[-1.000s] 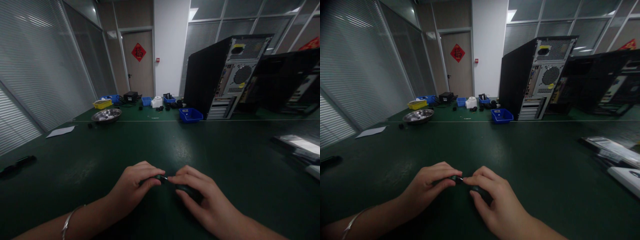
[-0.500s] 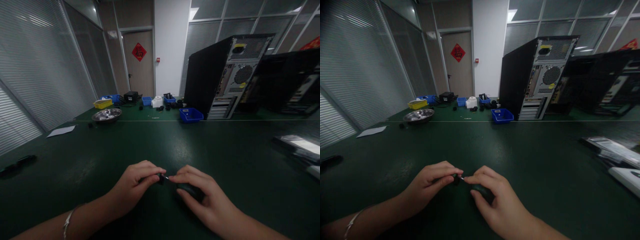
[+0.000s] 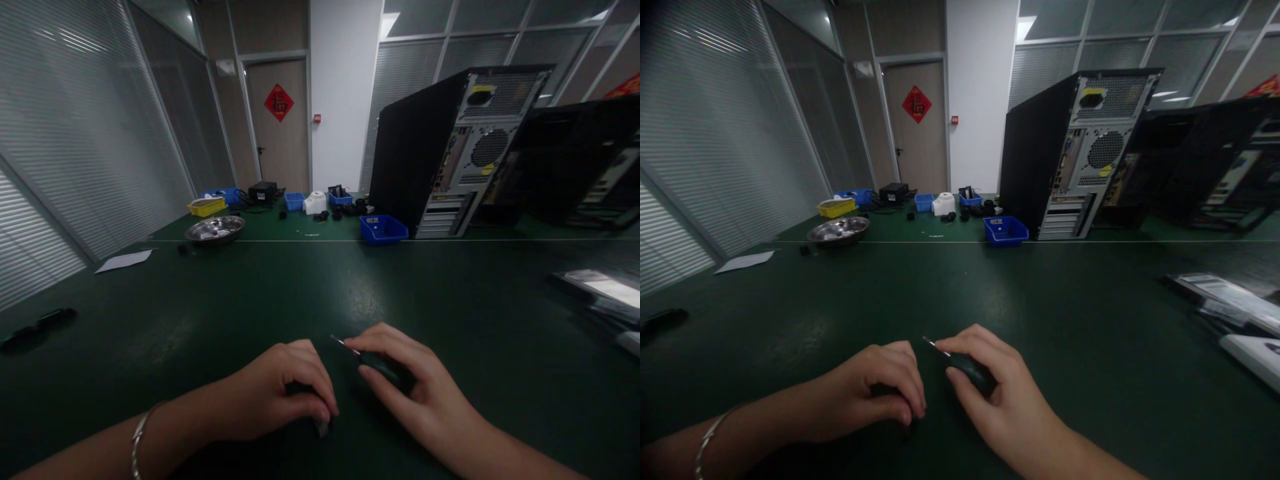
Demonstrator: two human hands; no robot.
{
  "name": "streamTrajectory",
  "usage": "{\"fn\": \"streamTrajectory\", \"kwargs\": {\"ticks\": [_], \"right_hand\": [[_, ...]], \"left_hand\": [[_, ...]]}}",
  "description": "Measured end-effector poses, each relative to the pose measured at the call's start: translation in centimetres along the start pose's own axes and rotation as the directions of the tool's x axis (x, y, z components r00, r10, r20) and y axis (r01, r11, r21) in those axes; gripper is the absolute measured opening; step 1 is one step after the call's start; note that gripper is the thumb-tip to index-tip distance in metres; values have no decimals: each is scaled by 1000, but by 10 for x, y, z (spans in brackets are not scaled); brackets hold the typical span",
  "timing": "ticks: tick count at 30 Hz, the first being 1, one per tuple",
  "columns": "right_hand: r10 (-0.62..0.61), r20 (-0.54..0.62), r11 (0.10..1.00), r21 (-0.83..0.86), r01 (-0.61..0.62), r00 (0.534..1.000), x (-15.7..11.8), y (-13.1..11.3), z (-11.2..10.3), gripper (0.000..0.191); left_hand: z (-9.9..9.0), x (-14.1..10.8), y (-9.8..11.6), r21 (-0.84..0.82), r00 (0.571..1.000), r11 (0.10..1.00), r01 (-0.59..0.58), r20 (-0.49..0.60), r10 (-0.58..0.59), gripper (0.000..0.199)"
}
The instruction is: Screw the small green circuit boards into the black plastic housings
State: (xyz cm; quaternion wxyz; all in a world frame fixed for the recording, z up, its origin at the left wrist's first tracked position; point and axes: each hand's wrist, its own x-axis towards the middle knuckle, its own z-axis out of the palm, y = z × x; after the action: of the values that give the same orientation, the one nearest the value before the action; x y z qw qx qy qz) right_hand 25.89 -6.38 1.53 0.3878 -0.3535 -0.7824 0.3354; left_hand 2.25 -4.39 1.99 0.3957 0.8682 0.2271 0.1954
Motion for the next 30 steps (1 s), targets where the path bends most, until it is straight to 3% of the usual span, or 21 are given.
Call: {"fn": "streamTrajectory", "kwargs": {"ticks": [7,16,20,24,30], "right_hand": [[-12,6,1000,16,11,1000,0,2,1,27],[-11,13,1000,17,11,1000,0,2,0,26],[-13,7,1000,20,13,1000,0,1,0,25],[8,18,1000,-3,-8,1000,1,-1,-1,25],[19,123,999,-45,-14,992,-2,-5,0,21]], "left_hand": [[1,-3,12,132,995,987,89,27,-93,13],[5,-4,12,226,997,973,40,51,-53,15],[4,-3,14,218,1000,976,22,14,-26,44],[5,-3,14,312,995,944,103,-16,-103,63],[6,-2,20,392,980,903,175,15,-196,36]]}}
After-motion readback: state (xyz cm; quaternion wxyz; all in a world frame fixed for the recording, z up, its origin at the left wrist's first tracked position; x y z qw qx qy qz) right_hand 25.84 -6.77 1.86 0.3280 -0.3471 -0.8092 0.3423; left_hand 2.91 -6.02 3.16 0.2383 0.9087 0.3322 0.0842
